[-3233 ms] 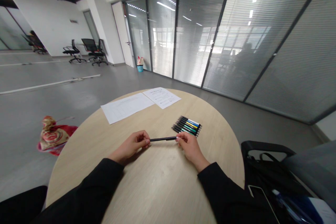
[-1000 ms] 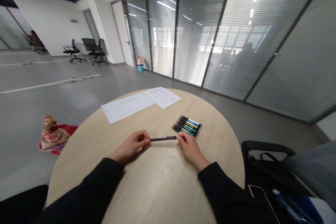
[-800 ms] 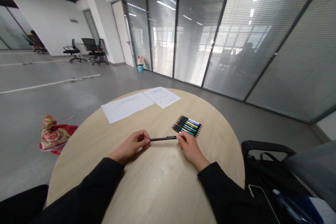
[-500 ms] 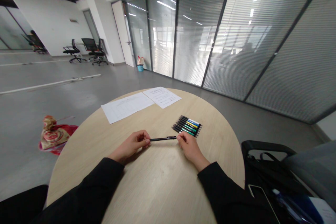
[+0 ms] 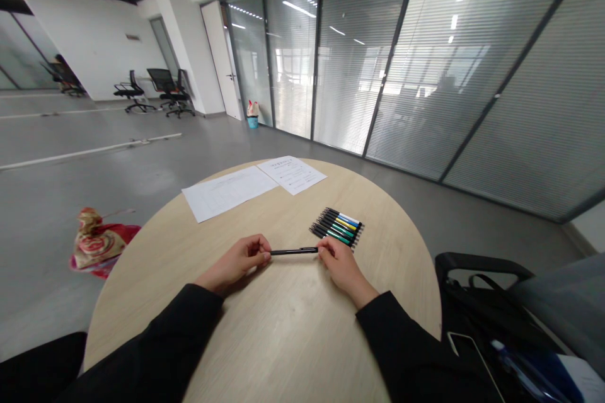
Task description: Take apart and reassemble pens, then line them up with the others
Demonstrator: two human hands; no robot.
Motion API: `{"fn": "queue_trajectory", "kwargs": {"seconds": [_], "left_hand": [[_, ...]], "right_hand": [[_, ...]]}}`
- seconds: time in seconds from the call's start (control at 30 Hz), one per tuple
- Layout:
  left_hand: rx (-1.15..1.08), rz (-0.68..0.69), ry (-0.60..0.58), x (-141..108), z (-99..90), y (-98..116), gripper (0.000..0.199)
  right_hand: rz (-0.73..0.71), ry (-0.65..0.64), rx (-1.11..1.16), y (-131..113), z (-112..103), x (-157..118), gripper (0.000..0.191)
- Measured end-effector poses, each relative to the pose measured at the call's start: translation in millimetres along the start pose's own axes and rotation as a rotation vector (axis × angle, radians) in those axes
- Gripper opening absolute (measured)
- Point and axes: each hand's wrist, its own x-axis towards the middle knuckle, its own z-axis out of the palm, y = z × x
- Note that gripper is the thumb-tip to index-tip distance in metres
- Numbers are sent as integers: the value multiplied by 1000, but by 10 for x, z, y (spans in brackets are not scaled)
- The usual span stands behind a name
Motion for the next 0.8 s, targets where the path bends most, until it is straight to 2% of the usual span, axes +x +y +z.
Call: {"fn": "queue_trajectory", "kwargs": {"seconds": [0.13, 0.3, 0.63, 0.8], "left_hand": [[4, 6, -12, 0, 7, -6, 27], [-8, -19, -21, 3, 16, -13, 28], [28, -16, -25, 11, -9, -16, 25], [20, -40, 12, -3, 8, -2, 24]], "right_hand": [[7, -37, -14, 14, 2, 3, 23], [-32, -81, -70, -17, 2, -8, 19], [-40, -86, -102, -45, -11, -22, 17], [-46, -90, -95, -44, -20, -18, 16]]}}
